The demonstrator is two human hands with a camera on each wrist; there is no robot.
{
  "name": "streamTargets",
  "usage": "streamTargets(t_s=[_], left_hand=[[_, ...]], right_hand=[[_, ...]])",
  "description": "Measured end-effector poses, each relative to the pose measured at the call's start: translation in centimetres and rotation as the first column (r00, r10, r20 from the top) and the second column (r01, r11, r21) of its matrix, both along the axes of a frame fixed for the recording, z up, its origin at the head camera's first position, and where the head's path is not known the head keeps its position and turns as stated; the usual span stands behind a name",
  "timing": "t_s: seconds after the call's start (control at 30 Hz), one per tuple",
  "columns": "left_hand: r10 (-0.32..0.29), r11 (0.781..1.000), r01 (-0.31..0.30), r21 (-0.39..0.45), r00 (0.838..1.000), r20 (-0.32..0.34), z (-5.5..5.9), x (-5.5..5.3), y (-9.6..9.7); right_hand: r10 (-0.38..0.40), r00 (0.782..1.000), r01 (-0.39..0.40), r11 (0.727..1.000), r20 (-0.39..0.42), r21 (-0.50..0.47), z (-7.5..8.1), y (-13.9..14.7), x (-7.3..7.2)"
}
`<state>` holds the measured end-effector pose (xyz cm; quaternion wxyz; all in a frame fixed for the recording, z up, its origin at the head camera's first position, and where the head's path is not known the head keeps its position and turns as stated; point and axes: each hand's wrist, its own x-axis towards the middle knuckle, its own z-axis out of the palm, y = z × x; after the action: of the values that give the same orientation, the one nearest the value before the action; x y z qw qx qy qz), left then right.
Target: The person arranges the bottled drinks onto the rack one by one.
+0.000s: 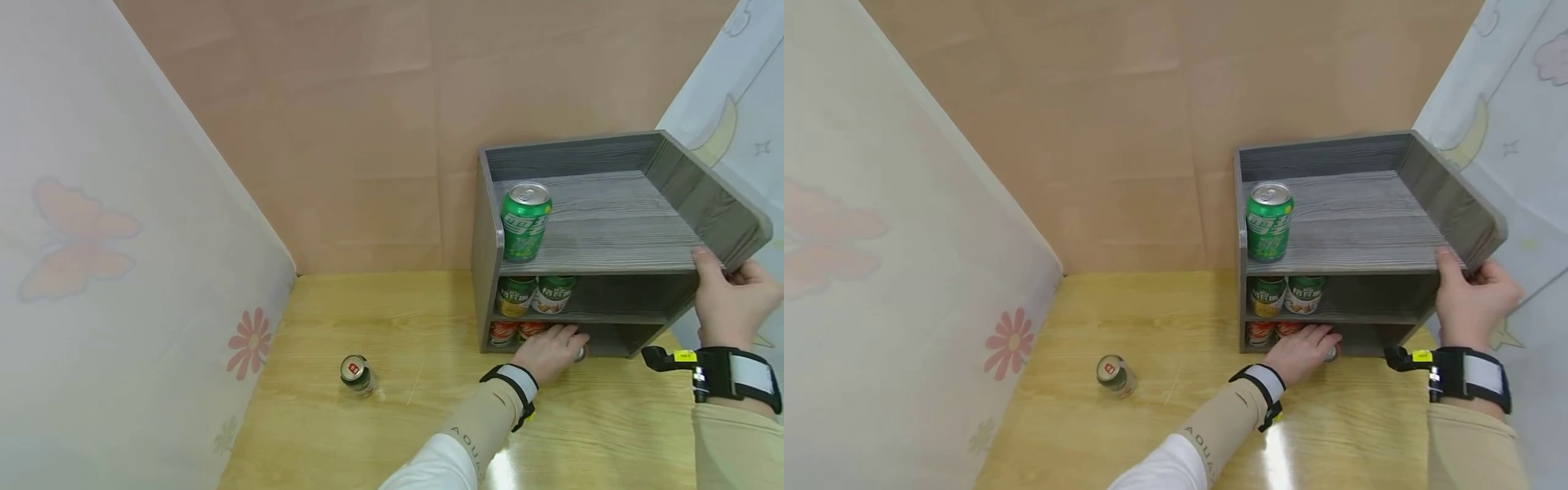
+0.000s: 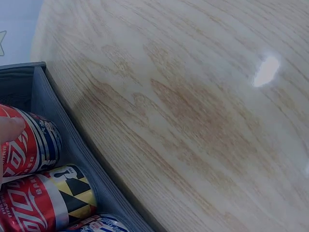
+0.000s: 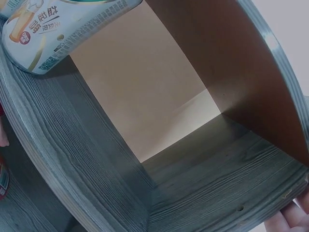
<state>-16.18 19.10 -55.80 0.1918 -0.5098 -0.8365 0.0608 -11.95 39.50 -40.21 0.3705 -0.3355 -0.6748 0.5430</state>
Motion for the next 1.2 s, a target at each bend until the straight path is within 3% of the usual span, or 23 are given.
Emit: streamTargets(t_s=[0.2,0.53,0.77,1.03,1.2], left_hand=[[0.025,1.0,-0.025,0.004,0.998,-0.06,-0.11,-0.18,0.2],[0.089,0.996,-0.088,0.023,0.994,-0.057,-0.53,-0.13,0.7],[0.104,0.994,-0.104,0.022,0.995,-0.011,-0.36,-0.21,0.87],[0.069,0.998,-0.07,-0.001,0.984,0.167,0.15,-0.07,0.5],[0.067,0.998,-0.068,0.0,0.987,0.145,-0.07,-0.05,0.47]], right_hand=[[-0.013,1.0,0.014,1.0,-0.014,0.023,0.0,-0.24,-0.08],[-0.014,1.0,0.014,0.999,0.002,0.043,-0.54,0.12,-0.07],[-0.014,1.0,0.014,0.999,0.002,0.034,0.09,-0.3,0.05],[-0.015,1.0,0.015,1.0,-0.002,0.02,-0.37,0.15,-0.08],[-0.02,1.0,0.02,0.999,-0.018,0.026,-0.64,0.32,-0.28]])
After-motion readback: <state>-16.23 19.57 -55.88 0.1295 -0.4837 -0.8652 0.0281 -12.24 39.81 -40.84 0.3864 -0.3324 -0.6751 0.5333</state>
